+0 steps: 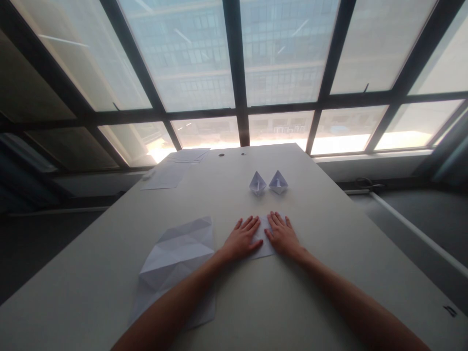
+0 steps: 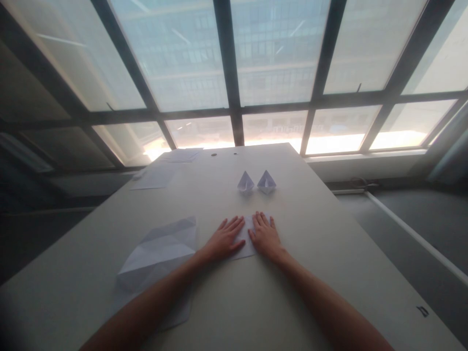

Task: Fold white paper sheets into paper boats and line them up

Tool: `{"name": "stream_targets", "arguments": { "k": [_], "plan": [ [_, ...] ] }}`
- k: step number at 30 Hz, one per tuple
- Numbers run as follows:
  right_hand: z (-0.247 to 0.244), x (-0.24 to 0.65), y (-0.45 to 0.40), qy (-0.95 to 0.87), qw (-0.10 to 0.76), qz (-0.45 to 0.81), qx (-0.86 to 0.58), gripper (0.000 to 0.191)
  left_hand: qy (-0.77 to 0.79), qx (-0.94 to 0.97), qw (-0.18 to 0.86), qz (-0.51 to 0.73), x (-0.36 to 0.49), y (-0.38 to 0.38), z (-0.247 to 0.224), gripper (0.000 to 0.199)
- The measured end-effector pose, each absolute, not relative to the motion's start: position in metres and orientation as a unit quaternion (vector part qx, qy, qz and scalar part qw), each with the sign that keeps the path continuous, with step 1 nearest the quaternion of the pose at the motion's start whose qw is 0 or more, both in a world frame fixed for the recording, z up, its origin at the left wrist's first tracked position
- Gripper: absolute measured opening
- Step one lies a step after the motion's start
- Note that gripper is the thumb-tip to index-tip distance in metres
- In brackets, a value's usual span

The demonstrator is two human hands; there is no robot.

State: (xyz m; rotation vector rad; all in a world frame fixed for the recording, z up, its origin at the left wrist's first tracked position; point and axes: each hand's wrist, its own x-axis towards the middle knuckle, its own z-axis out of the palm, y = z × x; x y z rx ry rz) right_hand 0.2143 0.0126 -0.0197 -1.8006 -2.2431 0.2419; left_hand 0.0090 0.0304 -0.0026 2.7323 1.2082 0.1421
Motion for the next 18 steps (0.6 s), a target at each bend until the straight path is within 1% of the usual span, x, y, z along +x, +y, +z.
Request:
{"name": "stream_targets", "arguments": {
  "k": [15,18],
  "plan": [
    [-0.0204,0.2164,0.0145,-0.763,0.137,0.082,-0.627,0.062,0.402,0.911,0.076,0.056,0.0085,0.0294,-0.0003,0.072],
    [-0.0198,0.2188,0.0155,-0.77,0.135,0.085,-0.617,0.062,0.407,0.907,0.078,0.069,0.009,0.0301,0.0019,0.066]
  ]
}}
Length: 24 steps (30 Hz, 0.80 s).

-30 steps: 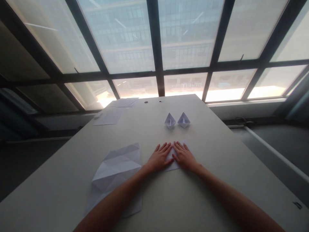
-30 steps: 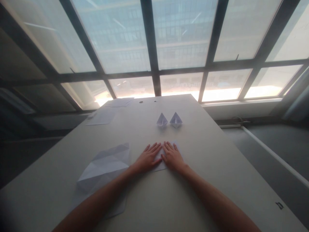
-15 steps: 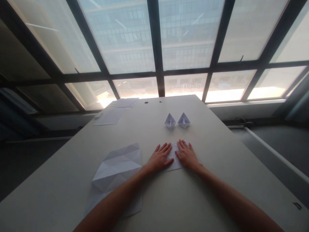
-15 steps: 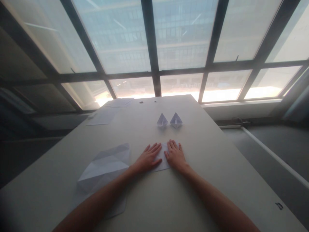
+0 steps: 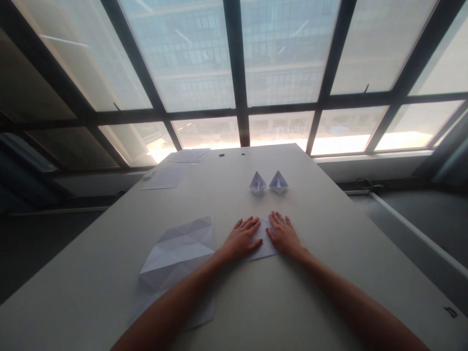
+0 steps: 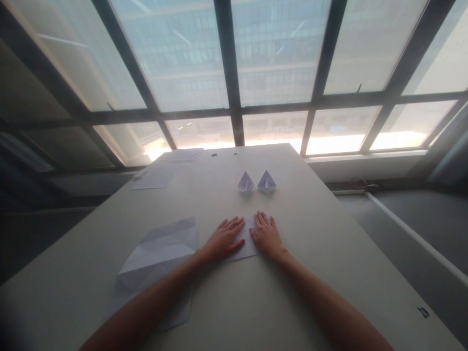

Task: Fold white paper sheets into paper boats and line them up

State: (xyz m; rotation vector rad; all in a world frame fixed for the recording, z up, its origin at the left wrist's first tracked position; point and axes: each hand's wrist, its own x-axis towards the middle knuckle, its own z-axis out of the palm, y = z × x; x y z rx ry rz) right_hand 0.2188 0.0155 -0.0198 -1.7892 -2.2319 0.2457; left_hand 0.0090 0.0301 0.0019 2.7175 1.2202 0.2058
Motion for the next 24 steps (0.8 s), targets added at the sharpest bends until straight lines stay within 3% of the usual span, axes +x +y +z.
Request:
{"name": "stream_targets", "arguments": {
  "k": [5,13,24],
  "plan": [
    [-0.0167,0.2227,0.0157,-0.786,0.137,0.09,-0.596,0.06,0.415,0.903,0.07,0.089,0.0103,0.0309,0.0039,0.051],
    [-0.0148,0.216,0.0111,-0.837,0.159,0.11,-0.511,0.062,0.358,0.928,0.079,0.064,0.0095,0.0296,0.0008,0.061],
    [-0.0148,0.2155,0.01,-0.807,0.138,0.097,-0.566,0.061,0.364,0.926,0.082,0.054,0.0088,0.0302,0.002,0.065]
  ]
}}
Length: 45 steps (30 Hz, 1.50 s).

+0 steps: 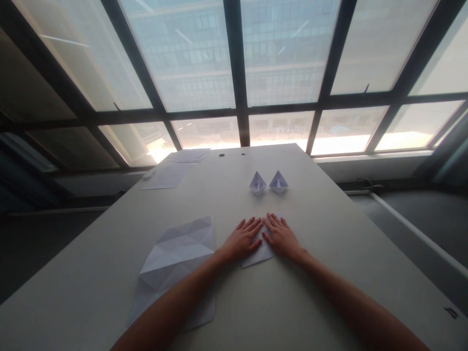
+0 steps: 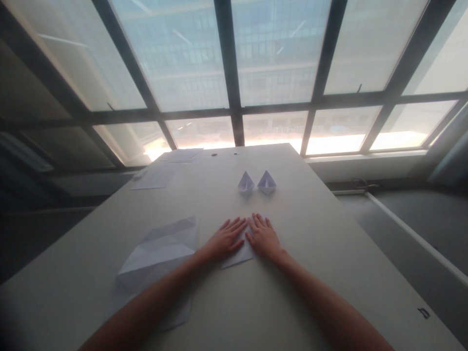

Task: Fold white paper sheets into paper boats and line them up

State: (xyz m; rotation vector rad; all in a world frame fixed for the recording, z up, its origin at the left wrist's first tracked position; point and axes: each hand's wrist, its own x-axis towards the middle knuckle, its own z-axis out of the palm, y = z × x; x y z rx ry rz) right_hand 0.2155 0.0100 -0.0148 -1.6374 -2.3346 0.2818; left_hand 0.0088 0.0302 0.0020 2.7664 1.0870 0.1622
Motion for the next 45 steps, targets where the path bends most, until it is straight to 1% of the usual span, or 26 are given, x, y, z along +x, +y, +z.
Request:
{"name": "stream_targets", "arguments": {
  "k": [17,24,32,41,45],
  "plan": [
    [-0.022,0.222,0.017,-0.735,0.131,0.058,-0.663,0.062,0.366,0.925,0.085,0.052,0.007,0.031,0.001,0.063],
    [-0.023,0.223,0.018,-0.726,0.128,0.057,-0.673,0.063,0.369,0.924,0.09,0.049,0.008,0.031,0.003,0.062],
    [-0.021,0.223,0.018,-0.725,0.122,0.06,-0.675,0.063,0.368,0.924,0.085,0.054,0.008,0.031,0.002,0.062],
    [-0.019,0.224,0.017,-0.731,0.139,0.045,-0.666,0.061,0.367,0.924,0.089,0.057,0.008,0.031,0.003,0.061],
    [-0.012,0.22,0.012,-0.792,0.139,0.029,-0.594,0.054,0.367,0.924,0.085,0.065,0.008,0.031,0.002,0.062]
  ]
}}
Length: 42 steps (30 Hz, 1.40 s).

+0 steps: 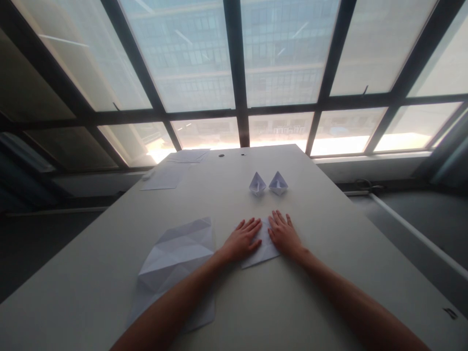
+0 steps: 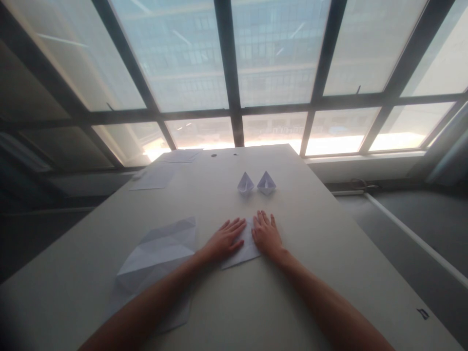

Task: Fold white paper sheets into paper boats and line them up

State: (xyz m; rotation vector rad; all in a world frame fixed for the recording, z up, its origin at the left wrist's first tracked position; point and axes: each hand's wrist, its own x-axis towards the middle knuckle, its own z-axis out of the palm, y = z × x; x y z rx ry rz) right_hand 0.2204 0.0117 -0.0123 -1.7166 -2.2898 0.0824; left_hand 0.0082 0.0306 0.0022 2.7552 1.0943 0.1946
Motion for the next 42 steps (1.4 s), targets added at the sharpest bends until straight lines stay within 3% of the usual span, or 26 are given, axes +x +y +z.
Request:
{"name": "stream_targets", "arguments": {
  "k": [7,42],
  "plan": [
    [-0.0089,0.2127,0.005,-0.85,0.133,0.089,-0.502,0.063,0.382,0.917,0.083,0.083,0.0108,0.029,0.0011,0.062],
    [-0.0105,0.2169,0.01,-0.834,0.142,0.106,-0.523,0.063,0.387,0.914,0.09,0.081,0.0102,0.032,-0.0032,0.063]
  ]
}}
